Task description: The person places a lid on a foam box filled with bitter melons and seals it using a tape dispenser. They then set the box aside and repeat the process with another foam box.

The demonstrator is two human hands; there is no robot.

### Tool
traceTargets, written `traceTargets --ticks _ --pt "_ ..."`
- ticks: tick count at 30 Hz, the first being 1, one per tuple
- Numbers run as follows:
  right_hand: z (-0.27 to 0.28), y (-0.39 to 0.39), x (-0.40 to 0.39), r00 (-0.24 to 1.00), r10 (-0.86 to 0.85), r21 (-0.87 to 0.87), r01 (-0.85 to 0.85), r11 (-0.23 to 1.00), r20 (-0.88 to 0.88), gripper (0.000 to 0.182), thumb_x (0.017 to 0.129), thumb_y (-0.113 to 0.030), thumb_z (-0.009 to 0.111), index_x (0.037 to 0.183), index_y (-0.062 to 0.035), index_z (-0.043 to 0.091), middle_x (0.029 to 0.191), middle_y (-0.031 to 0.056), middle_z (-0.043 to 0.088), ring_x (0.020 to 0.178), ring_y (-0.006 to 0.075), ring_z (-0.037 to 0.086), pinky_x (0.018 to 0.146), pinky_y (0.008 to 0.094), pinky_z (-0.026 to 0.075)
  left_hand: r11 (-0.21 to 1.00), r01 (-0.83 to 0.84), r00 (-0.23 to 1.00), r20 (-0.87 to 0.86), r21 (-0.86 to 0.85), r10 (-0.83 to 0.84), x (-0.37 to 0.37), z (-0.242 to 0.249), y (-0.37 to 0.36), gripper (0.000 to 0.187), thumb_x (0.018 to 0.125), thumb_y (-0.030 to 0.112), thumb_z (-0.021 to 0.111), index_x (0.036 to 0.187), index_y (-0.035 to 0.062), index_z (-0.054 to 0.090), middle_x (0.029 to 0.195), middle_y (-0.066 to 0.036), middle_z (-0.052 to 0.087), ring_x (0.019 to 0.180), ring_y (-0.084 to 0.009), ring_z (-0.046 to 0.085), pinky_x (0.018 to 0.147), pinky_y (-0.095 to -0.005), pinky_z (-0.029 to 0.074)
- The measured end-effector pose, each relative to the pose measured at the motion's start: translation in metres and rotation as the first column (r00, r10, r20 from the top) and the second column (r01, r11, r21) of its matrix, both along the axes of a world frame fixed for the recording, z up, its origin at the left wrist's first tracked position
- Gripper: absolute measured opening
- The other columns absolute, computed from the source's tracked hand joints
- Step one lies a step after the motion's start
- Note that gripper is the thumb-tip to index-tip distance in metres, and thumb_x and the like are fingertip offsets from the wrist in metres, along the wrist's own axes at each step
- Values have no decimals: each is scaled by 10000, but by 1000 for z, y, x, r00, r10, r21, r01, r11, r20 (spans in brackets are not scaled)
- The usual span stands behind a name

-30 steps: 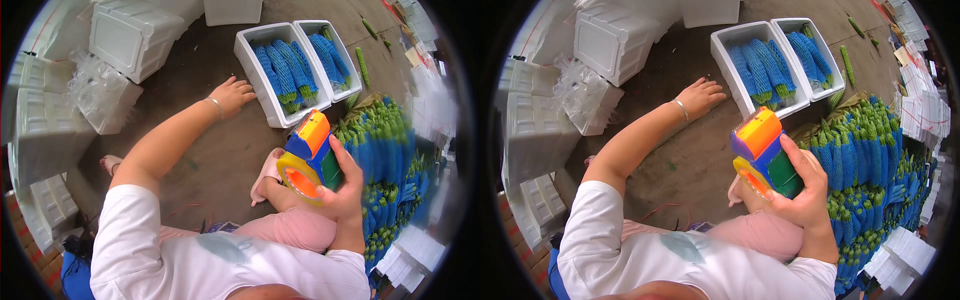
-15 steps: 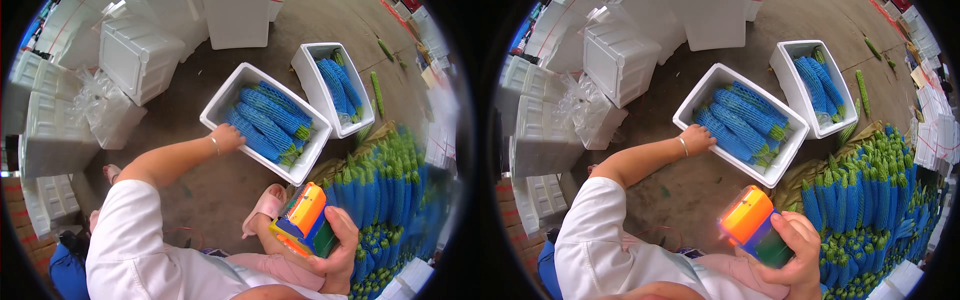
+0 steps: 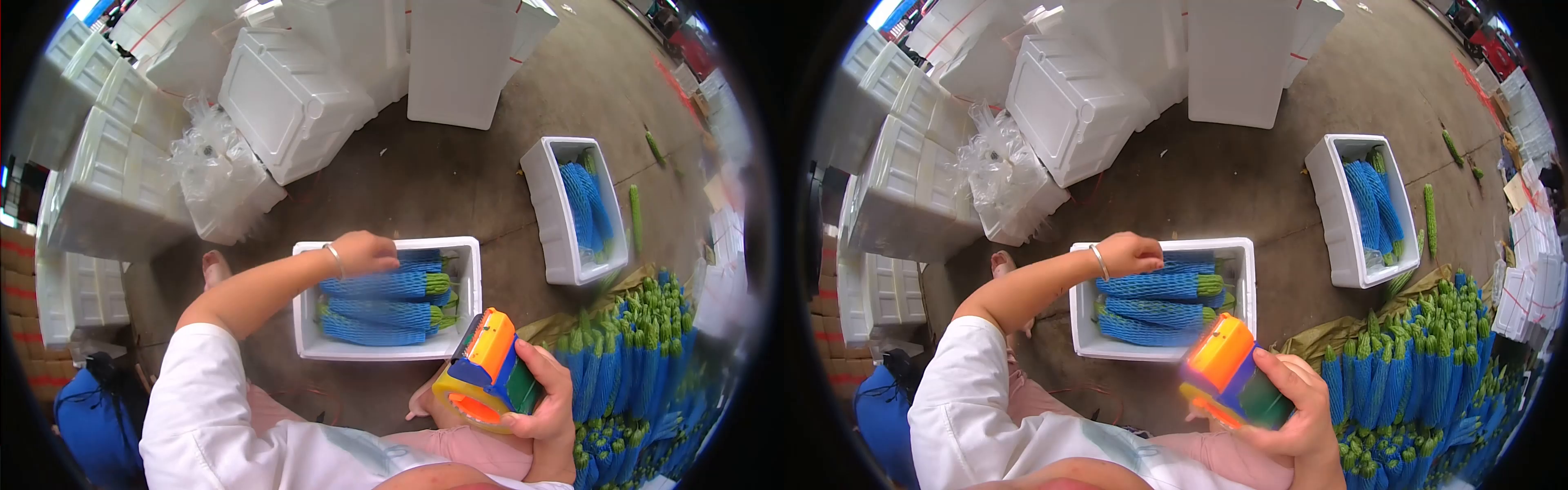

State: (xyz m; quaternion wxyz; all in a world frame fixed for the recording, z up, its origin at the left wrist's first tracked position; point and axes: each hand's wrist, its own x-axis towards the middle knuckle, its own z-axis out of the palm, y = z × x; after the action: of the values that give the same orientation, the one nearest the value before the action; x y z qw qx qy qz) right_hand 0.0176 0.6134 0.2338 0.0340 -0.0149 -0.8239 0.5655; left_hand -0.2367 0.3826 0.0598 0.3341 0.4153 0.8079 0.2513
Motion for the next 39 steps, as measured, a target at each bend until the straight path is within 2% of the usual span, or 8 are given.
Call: traceTargets --ticks 4,9,17,22,28,34,36,39 --pt "-16 14 -13 998 -42 -48 44 998 53 757 525 -193 806 1217 -11 560 997 153 639 860 242 607 781 324 465 761 -561 825 298 326 481 -157 2 69 269 892 212 578 1118 70 551 1031 -41 602 853 -105 572 687 -260 486" --pt "-39 45 -15 956 -185 -122 217 969 228 804 538 -230 802 1256 9 529 1054 154 628 895 216 595 825 312 441 676 -609 719 -70 414 691 -296 -43 139 576 796 349 625 1261 33 500 1285 -201 497 1168 -345 496 985 -403 396" --pt "-60 82 -23 768 -434 -87 530 844 471 1029 547 -500 812 1313 71 431 1246 153 542 1150 228 518 1017 332 349 839 -521 788 -289 155 543 -379 -131 201 592 819 368 563 1371 206 422 1434 -239 300 1272 -384 379 1061 -434 335" --pt "-69 95 -27 747 -445 -97 556 826 494 1052 550 -531 801 1318 77 417 1258 163 530 1166 230 503 1032 338 330 930 -360 820 -501 -76 277 -379 -145 203 638 830 379 557 1414 223 356 1477 -225 211 1286 -410 350 1057 -432 339" --pt "-64 95 -27 757 -447 -107 554 825 476 1049 557 -533 796 1316 82 415 1253 163 535 1169 233 503 1034 341 331 771 -470 634 -443 429 633 -326 -108 228 508 784 253 627 1249 101 489 1231 -201 424 1113 -390 487 959 -429 424" --pt "-50 79 -13 792 -437 -156 541 827 427 1043 562 -534 790 1317 81 416 1252 157 537 1170 226 503 1032 341 335 606 -525 574 -276 598 771 -269 -66 249 493 705 193 678 1143 25 526 1119 -150 488 967 -285 534 839 -356 458" --pt "-41 72 -9 817 -404 -200 513 835 410 1041 563 -534 789 1317 79 416 1251 157 538 1169 225 505 1026 339 345 433 -693 560 53 577 827 -240 -40 241 497 710 132 628 1177 26 494 1110 -139 488 958 -286 532 835 -356 455" --pt "-30 62 10 870 -370 -272 461 845 325 981 581 -447 792 1321 76 414 1245 166 542 1149 225 523 1012 337 365 678 -638 765 203 365 611 -201 18 180 561 695 77 588 1240 59 455 1116 -158 486 936 -338 549 817 -382 479"
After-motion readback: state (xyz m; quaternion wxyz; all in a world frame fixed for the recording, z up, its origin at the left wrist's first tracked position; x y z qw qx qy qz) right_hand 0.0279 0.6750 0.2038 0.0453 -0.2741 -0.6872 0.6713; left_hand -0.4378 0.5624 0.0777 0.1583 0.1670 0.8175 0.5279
